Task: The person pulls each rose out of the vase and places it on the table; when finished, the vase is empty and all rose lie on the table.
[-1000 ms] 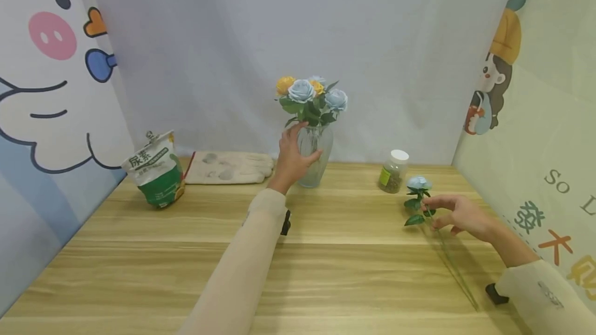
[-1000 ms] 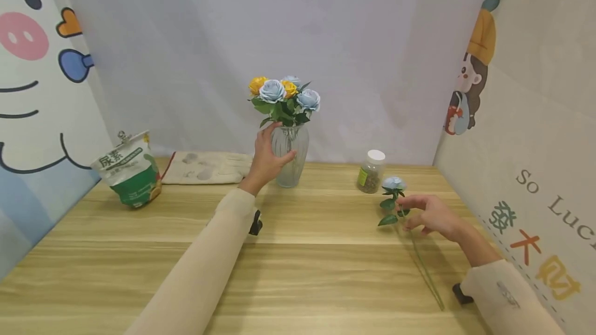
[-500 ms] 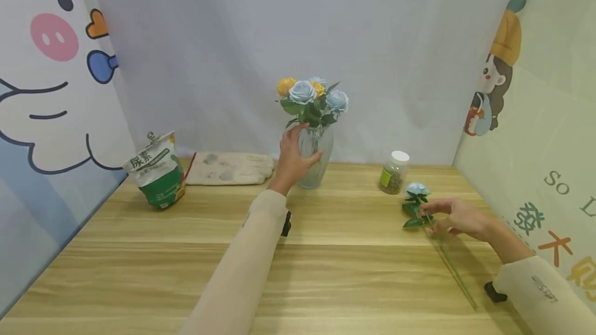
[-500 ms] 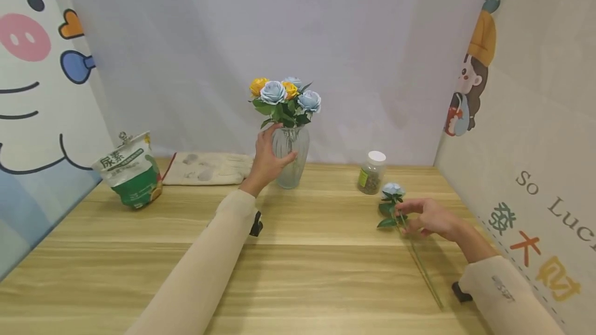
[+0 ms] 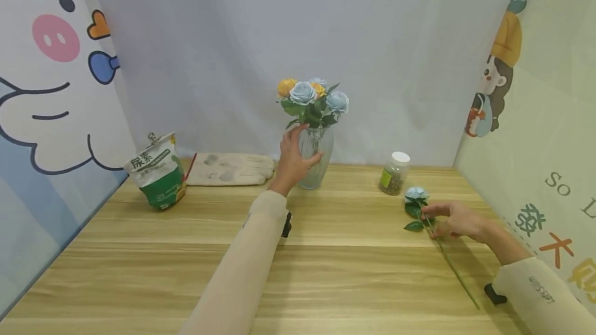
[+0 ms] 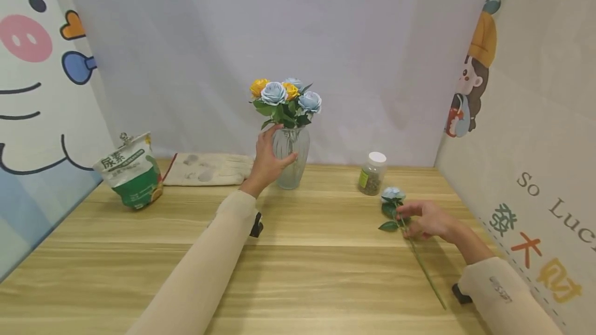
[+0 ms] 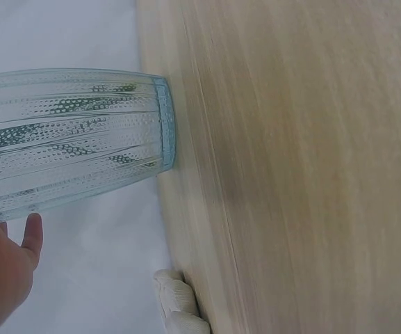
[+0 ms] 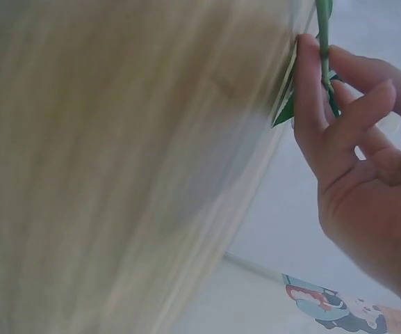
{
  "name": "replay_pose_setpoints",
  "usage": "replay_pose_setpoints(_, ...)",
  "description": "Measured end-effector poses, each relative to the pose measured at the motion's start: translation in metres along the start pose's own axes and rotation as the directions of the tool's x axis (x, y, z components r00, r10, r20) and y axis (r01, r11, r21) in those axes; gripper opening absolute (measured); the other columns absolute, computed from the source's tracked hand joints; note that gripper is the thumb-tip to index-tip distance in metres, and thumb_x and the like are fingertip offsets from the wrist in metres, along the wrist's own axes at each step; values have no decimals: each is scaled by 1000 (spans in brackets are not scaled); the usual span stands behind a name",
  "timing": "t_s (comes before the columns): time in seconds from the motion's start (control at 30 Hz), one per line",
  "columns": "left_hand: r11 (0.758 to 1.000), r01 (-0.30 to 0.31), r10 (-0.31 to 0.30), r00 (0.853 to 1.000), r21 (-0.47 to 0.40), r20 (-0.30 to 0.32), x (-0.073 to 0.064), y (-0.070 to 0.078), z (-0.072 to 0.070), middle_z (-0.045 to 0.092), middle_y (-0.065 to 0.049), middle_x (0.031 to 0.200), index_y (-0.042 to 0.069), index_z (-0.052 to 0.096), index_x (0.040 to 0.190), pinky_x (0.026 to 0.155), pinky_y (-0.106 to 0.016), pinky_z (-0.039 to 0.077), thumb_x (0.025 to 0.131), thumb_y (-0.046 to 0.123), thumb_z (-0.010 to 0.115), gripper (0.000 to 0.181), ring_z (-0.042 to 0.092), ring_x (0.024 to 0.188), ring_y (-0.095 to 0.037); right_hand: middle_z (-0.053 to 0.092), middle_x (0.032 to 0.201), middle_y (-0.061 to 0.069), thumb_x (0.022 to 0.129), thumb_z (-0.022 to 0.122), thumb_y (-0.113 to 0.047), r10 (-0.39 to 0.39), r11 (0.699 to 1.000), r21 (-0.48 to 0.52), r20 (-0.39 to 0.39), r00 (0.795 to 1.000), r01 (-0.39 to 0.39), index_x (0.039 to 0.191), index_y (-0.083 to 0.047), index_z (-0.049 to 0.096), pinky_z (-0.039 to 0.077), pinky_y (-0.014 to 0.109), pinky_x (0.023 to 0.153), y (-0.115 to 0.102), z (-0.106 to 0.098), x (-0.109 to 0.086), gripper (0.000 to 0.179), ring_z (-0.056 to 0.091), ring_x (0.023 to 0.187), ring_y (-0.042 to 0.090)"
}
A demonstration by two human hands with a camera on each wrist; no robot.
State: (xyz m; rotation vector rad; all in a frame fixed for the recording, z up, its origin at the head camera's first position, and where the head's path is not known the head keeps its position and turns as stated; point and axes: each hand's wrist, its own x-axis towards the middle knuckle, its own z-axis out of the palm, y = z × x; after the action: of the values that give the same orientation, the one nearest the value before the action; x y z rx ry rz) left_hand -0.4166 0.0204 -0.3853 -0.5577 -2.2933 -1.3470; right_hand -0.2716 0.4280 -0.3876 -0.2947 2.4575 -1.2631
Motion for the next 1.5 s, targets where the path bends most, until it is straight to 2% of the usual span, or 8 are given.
replay_pose_setpoints(0.17, 1000, -8, 9, 1000, 20, -6, 1, 0, 1, 29, -17, 148, 30, 32, 148, 95, -58, 44, 88, 36, 75, 74, 35, 129, -38, 37, 143, 38, 78, 66, 7, 4, 999, -43, -37, 999, -6, 144, 13, 37, 36, 26, 46, -1, 2, 2, 72, 66, 77, 20)
replay_pose_setpoints(0.4, 999, 7, -7, 1000, 35, -19, 0, 2, 1, 30, -16, 147, 31, 34, 148, 92, -56, 47, 87, 36, 76, 75, 36, 128, -36, 49, 135, 33, 78, 70, 5, 25, 995, -97, -82, 996, -33, 144, 9, 41, 36, 26, 45, -2, 3, 2, 72, 36, 49, 8)
replay_pose_setpoints(0.67, 998, 5, -4, 1000, 56, -13, -1, 3, -1, 31, -16, 146, 29, 34, 147, 91, -55, 47, 87, 37, 76, 74, 38, 126, -36, 49, 134, 34, 80, 69, 4, 43, 992, -115, -110, 993, -55, 143, 9, 42, 44, 30, 48, -1, 3, 1, 68, 58, 68, 18)
replay_pose_setpoints(0.9, 998, -3, 4, 1000, 62, -11, 2, 2, -3, 36, -16, 146, 26, 37, 147, 96, -55, 45, 85, 37, 78, 75, 40, 131, -37, 52, 132, 35, 84, 71, 0, 20, 989, -140, -101, 995, -34, 142, 12, 40, 49, 33, 51, -4, -1, -3, 67, 60, 71, 18)
replay_pose_setpoints(1.03, 998, -11, 11, 1000, 54, -2, 3, 2, -3, 36, -17, 147, 24, 38, 147, 102, -54, 42, 85, 35, 78, 75, 39, 133, -37, 52, 128, 37, 85, 71, -2, -18, 975, -224, -145, 989, -15, 140, 14, 40, 50, 33, 51, -16, -10, -5, 65, 62, 73, 21)
replay_pose_setpoints(1.13, 999, -14, 14, 1000, 45, 0, 3, 2, -3, 35, -17, 147, 23, 37, 147, 103, -55, 41, 85, 34, 78, 75, 38, 134, -37, 49, 131, 39, 88, 70, -7, -53, 957, -289, -190, 980, -4, 141, 13, 40, 54, 39, 58, -32, -15, -7, 64, 65, 90, 33)
replay_pose_setpoints(1.23, 999, -17, 17, 1000, 35, -3, 3, 1, -3, 35, -18, 147, 23, 37, 147, 102, -55, 41, 85, 34, 78, 75, 37, 134, -37, 48, 133, 38, 91, 69, -10, -93, 947, -320, -253, 963, 7, 141, 12, 42, 56, 41, 62, -49, -12, -5, 61, 66, 95, 36)
replay_pose_setpoints(1.5, 999, -1, 1, 1000, 33, 12, 1, 4, -3, 33, -18, 146, 24, 34, 147, 100, -55, 44, 86, 33, 76, 74, 36, 133, -37, 56, 131, 31, 94, 65, -11, -189, 954, -289, -387, 903, 76, 135, 6, 54, 56, 35, 59, -76, 26, 18, 46, 67, 99, 40)
